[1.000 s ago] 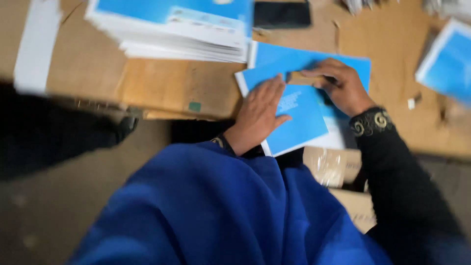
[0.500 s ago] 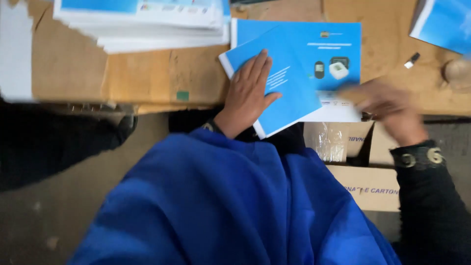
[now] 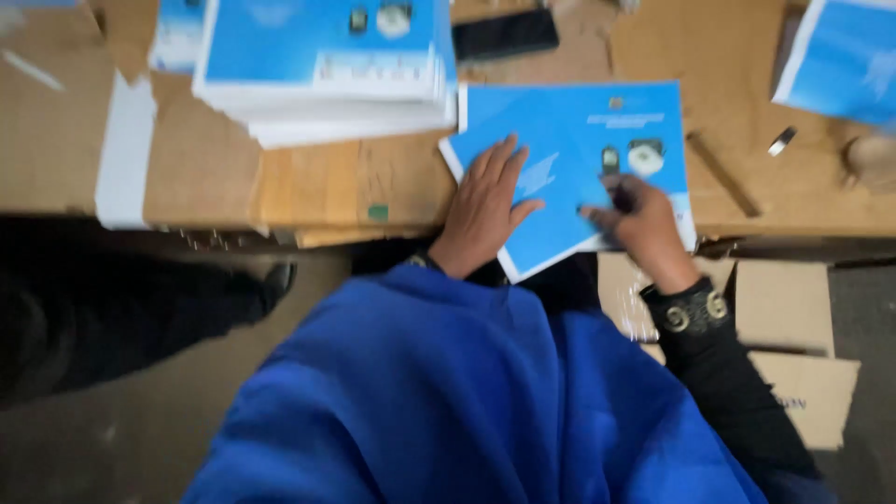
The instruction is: Folding printed paper sheets into booklets and stacking them on a table.
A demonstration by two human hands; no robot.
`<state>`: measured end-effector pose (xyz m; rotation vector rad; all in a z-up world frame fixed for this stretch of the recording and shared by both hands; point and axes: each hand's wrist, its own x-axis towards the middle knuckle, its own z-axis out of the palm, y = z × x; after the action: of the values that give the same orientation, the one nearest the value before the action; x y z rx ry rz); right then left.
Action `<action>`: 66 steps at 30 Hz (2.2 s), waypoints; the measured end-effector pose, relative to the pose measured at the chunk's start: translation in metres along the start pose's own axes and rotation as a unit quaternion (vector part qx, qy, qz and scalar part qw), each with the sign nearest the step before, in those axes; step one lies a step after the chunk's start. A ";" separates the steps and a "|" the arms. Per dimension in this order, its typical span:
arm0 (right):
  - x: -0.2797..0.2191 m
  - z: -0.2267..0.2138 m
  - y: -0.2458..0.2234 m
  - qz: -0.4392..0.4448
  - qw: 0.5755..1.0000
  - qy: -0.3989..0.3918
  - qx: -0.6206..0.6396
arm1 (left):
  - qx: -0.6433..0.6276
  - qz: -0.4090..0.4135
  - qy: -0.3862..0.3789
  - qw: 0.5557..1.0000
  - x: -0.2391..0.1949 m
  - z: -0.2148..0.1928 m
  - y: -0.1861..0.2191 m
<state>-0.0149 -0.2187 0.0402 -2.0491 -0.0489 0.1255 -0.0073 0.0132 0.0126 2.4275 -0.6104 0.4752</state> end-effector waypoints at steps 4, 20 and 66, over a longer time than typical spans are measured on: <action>-0.021 0.006 -0.061 -0.022 0.995 0.018 0.099 | -0.015 -0.006 0.048 0.999 0.003 -0.018 0.015; -0.046 0.002 -0.112 -0.392 0.887 0.180 -0.163 | -0.558 -0.084 0.119 0.817 0.029 -0.114 0.035; -0.014 0.020 0.006 -0.075 0.852 -0.045 0.517 | -0.661 -0.143 0.043 0.735 0.002 -0.090 0.006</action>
<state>-0.0314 -0.2052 0.0270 -0.9483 -0.1623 0.1132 -0.0258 0.0640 0.0854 1.0545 -0.3008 -0.0484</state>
